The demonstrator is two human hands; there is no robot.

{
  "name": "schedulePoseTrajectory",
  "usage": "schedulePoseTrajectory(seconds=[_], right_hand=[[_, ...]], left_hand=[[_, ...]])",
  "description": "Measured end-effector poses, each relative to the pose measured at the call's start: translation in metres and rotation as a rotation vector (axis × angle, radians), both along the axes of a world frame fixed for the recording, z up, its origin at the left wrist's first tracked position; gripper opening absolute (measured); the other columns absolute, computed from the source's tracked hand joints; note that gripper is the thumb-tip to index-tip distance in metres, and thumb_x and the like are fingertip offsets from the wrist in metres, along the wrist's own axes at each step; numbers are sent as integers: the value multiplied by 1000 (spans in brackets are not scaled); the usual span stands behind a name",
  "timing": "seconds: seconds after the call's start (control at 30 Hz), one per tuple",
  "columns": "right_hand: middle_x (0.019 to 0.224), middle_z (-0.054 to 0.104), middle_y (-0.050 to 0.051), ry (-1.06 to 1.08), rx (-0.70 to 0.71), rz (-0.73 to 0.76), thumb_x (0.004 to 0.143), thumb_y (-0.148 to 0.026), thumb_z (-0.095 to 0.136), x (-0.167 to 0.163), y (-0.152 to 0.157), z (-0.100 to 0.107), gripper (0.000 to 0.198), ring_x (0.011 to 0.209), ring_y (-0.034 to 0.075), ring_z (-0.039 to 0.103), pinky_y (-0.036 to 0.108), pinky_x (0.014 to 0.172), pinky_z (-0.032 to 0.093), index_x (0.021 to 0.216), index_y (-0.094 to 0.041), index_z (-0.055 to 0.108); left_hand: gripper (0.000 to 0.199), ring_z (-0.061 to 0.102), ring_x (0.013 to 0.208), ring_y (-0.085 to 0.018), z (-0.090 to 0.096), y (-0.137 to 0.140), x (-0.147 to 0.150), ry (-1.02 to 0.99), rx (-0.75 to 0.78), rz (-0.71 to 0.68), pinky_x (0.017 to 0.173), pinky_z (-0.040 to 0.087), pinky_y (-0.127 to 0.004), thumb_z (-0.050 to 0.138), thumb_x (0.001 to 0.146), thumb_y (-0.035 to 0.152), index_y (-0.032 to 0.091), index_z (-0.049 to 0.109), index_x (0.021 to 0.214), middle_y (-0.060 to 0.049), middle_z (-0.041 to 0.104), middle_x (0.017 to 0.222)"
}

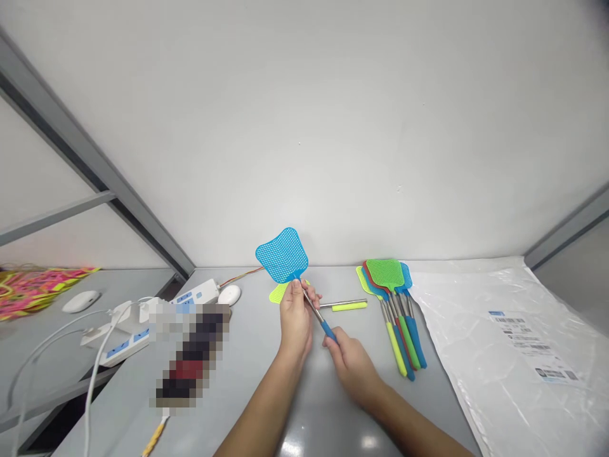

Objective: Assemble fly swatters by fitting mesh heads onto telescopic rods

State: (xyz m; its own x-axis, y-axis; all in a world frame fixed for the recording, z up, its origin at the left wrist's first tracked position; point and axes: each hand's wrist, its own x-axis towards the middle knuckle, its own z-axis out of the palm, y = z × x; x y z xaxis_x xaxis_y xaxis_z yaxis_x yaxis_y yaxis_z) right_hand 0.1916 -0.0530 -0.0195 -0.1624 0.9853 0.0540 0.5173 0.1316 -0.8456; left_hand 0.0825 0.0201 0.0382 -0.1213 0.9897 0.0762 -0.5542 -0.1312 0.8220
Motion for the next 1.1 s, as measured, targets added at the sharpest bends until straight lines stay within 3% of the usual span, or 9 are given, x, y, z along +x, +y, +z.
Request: schedulePoseTrajectory(seconds=[0.3, 0.47, 0.63, 0.87, 1.1], right_hand=[[67, 57, -1, 58, 15, 46, 96, -40, 29, -7, 7, 4, 31, 58, 15, 49, 24, 54, 29, 92, -20, 52], [61, 46, -5, 144, 4, 87, 95, -42, 32, -6, 7, 5, 28, 54, 12, 41, 23, 52, 27, 95, -20, 51], [58, 37, -7, 163, -46, 93, 94, -47, 33, -3, 5, 7, 31, 53, 11, 35, 23, 51, 24, 76, -22, 39], [57, 33, -7, 79, -83, 134, 94, -48, 31, -4, 4, 4, 34, 52, 11, 32, 24, 51, 22, 71, -23, 30], [58, 34, -7, 155, -82, 120, 94, -47, 32, -2, 4, 7, 33, 53, 10, 33, 23, 51, 24, 71, -23, 31]], left_hand=[[22, 29, 42, -4, 10, -4, 0, -226, -73, -102, 61, 45, -25, 55, 88, 42, 19, 53, 88, 9, 33, 57], [34, 29, 42, -5, 20, -5, -13, -340, -78, -176, 50, 37, -22, 52, 88, 47, 18, 45, 72, 8, 30, 56], [36, 26, 39, -5, 25, 7, -29, -400, -92, -161, 47, 34, -22, 53, 89, 42, 19, 37, 67, 8, 25, 54], [41, 16, 35, -5, 19, 18, -32, -416, -145, -104, 40, 25, -20, 54, 87, 45, 20, 33, 63, 10, 15, 49], [40, 17, 35, -4, 13, 30, -42, -487, -171, -62, 45, 33, -21, 49, 91, 42, 19, 32, 62, 11, 18, 48]])
